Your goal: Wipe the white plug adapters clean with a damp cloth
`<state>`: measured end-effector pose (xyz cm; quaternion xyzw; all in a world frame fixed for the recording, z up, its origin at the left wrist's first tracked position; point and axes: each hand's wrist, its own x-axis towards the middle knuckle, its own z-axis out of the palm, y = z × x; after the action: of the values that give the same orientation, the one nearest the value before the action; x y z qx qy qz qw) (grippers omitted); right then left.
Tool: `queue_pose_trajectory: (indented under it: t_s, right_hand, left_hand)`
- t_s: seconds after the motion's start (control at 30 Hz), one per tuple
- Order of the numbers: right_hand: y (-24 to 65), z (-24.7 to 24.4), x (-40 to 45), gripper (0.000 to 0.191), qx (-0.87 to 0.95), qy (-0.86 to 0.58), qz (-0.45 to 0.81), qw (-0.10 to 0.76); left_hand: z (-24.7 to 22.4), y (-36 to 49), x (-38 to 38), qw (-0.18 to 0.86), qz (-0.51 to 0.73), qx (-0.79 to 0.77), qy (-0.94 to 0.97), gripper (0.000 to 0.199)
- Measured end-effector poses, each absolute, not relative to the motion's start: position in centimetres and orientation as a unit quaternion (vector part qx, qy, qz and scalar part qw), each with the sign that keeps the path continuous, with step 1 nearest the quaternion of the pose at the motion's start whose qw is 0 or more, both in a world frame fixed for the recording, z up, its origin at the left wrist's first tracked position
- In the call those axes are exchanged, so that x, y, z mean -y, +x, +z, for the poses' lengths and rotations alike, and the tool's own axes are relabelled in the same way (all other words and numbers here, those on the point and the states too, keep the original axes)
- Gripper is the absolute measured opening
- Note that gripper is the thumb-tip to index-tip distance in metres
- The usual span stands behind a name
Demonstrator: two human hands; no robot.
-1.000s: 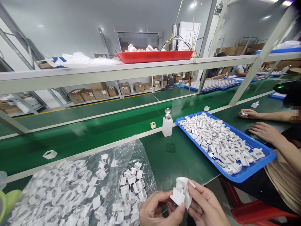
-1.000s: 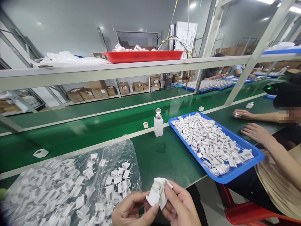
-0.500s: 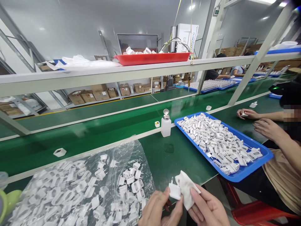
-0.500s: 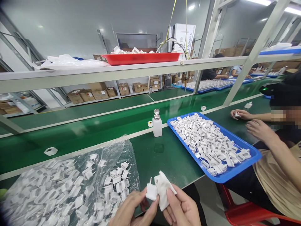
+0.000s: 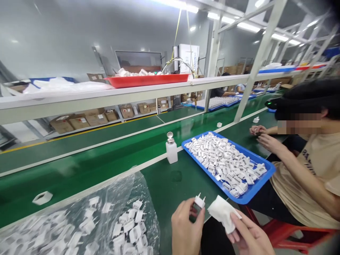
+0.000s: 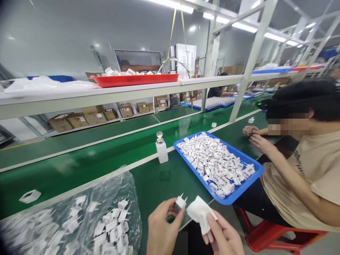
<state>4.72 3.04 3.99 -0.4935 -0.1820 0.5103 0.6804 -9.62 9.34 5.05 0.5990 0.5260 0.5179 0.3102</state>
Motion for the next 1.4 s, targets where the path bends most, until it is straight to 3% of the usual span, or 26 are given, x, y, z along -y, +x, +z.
queue_pose_trajectory:
  t_s: [0.07,0.27,0.4,0.47,0.53,0.63,0.7,1.03,1.27,1.4]
  right_hand:
    - [7.5,3.8,-3.1,0.029,0.134,-0.458,0.521,0.708]
    - [10.8,5.7,-1.7,0.035,0.102,-0.478,0.466,0.738]
    - [10.9,6.0,-0.8,0.035,0.132,-0.476,0.481,0.724]
    - [10.9,5.8,-0.6,0.038,0.149,-0.474,0.492,0.715]
    - [10.5,5.5,-0.7,0.04,0.168,-0.484,0.493,0.703]
    - [9.3,5.1,-1.4,0.044,0.208,-0.496,0.515,0.667]
    - [7.9,4.9,-2.1,0.046,0.234,-0.498,0.541,0.636]
    - [0.0,4.2,-5.6,0.041,0.161,-0.464,0.632,0.6]
    - [-1.1,4.7,-6.1,0.04,0.177,-0.477,0.702,0.498]
    - [-1.5,4.5,-6.1,0.039,0.187,-0.476,0.703,0.493]
  left_hand:
    - [4.9,-6.4,-12.4,0.369,0.453,-0.495,0.643,0.021]
    - [4.7,3.6,-19.2,0.381,0.437,-0.414,0.701,0.043]
    - [5.2,4.4,-19.0,0.419,0.426,-0.378,0.707,0.062]
    - [5.4,2.7,-17.2,0.444,0.42,-0.371,0.699,0.054]
    - [5.4,0.2,-14.8,0.502,0.403,-0.366,0.673,0.046]
    - [4.9,-3.6,-11.5,0.699,0.357,-0.354,0.509,0.056]
    - [4.3,-5.9,-10.1,0.763,0.353,-0.343,0.419,0.058]
    - [2.8,-14.9,-8.5,0.658,0.535,-0.4,0.347,0.048]
    - [1.5,-16.6,-7.9,0.599,0.581,-0.431,0.342,0.048]
    - [0.5,-16.2,-7.5,0.588,0.557,-0.458,0.368,0.052]
